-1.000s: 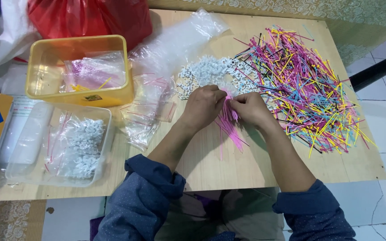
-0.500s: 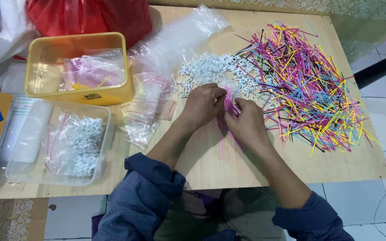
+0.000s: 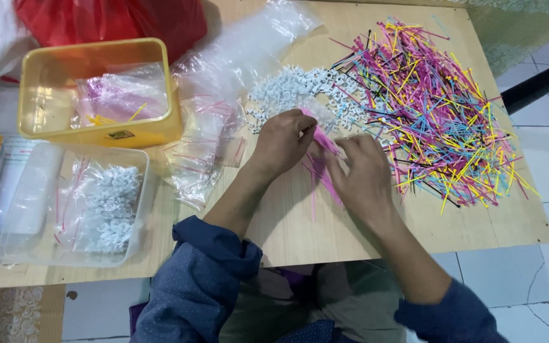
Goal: Assembling small white plastic components onto thin colorful sticks and placing the finished items into small plastic bags.
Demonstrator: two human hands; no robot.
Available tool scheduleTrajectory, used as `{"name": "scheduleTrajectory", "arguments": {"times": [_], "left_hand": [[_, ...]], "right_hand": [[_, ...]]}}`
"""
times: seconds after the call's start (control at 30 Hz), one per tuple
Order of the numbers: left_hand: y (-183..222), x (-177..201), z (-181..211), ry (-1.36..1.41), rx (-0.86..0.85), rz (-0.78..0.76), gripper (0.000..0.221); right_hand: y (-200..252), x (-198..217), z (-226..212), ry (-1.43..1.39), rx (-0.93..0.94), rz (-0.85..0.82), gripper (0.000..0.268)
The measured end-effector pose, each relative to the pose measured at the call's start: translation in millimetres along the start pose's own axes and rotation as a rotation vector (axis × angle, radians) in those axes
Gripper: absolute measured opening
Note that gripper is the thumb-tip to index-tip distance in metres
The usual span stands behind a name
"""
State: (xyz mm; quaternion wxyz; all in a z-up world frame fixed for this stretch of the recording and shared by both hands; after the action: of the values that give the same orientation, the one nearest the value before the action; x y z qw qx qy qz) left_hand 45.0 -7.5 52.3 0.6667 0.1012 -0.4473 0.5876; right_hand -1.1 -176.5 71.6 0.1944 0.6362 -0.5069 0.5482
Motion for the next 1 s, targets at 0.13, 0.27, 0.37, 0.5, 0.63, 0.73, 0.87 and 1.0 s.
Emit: {"name": "scheduleTrajectory", "arguments": {"times": [0.13, 0.27, 0.37, 0.5, 0.63, 0.73, 0.87, 1.0], "left_hand": [[1, 1, 2, -0.005, 0.007, 0.029, 0.013], [3, 5, 10, -0.013, 0.018, -0.008, 0.014], [0, 3, 6, -0.018, 0.037, -0.023, 0.014], [2, -3, 2, -0.005, 0.062, -0.047, 0.014], [1, 1, 4, -0.031, 0.047, -0.039, 0.015], [-1, 1, 1, -0.025, 0.034, -0.035, 0.014], [-1, 4, 1, -0.009, 0.067, -0.038, 0.015], [1, 7, 7, -0.018, 0.055, -0.025, 0.015]], "right_hand": [[32, 7, -20, 0.05, -0.264, -0.329, 0.074], [42, -7, -17, -0.002, -0.255, -0.307, 0.057], [39, -15, -10, -0.015, -0.214, -0.261, 0.029], [34, -22, -4, 0.034, -0.219, -0.257, 0.017], [28, -23, -11, 0.166, -0.202, -0.291, 0.021], [25, -17, -7, 0.079, -0.204, -0.258, 0.02], [21, 0, 11, -0.054, -0.255, -0.195, 0.017], [8, 12, 17, -0.021, -0.335, -0.21, 0.018]]}}
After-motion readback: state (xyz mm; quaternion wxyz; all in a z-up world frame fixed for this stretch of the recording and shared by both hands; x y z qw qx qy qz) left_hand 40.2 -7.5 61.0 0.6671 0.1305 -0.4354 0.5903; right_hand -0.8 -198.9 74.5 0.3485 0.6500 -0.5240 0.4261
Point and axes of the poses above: each hand's wrist, its own y-axis away from the middle knuckle, its own x-axis out of the back of the hand, z = x × y, the point moved 6 cm from there along -y, towards the middle knuckle, and after that the axes turned 8 degrees about -z, right-handed, at the moved point
